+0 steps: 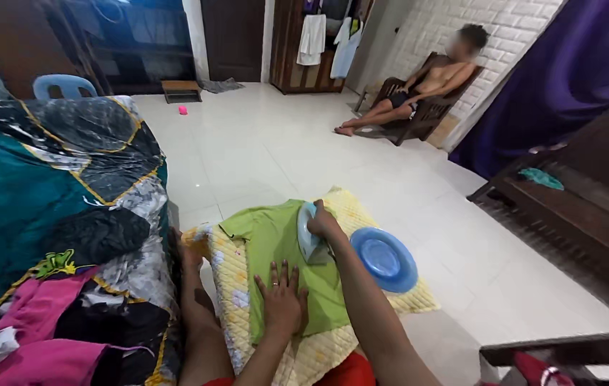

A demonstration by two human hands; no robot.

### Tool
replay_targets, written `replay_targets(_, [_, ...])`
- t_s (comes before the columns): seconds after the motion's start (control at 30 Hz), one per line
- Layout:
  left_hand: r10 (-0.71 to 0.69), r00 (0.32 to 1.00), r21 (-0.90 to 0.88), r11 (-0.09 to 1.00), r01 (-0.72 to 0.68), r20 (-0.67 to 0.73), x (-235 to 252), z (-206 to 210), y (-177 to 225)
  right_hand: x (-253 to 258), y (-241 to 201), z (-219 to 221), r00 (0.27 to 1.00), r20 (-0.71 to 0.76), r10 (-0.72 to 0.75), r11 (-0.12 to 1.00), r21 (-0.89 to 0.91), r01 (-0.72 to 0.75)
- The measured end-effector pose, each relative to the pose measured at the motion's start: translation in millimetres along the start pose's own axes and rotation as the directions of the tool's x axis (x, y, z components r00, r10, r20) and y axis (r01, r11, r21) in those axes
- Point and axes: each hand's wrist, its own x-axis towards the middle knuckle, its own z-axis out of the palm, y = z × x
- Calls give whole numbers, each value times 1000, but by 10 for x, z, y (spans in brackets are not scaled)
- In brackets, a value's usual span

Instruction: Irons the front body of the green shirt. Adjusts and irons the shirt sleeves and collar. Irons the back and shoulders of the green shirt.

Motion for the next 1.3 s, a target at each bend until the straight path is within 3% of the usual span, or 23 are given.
replay_targets(0.2, [21,1000,41,999,-22,21,-47,-21,22,-1125,112,274,994,-2,111,993,30,-111])
replay_targets(0.3, [88,994,54,994,-92,68,-159,-39,-35,-1333,271,307,991,-8,134,987,86,-133])
replay_targets(0.5, [130,988,81,987,-136,83,-472,-83,-252,-1245,238,198,993,42,110,994,23,-111])
replay_targets(0.73, [111,993,106,989,-107,-42,-920,-29,-387,-491,115,-38,997,6,75,996,57,-75])
replay_targets(0.97, [167,983,86,983,-160,-75,-952,34,-520,22,-106,-74,998,-22,58,996,76,-56])
replay_targets(1.1, [173,980,74,983,-166,-100,-959,30,-489,-203,-18,20,998,-36,47,995,87,-44])
replay_targets(1.3, [160,983,60,986,-155,-84,-985,-10,-458,-1132,129,205,996,55,75,995,69,-79])
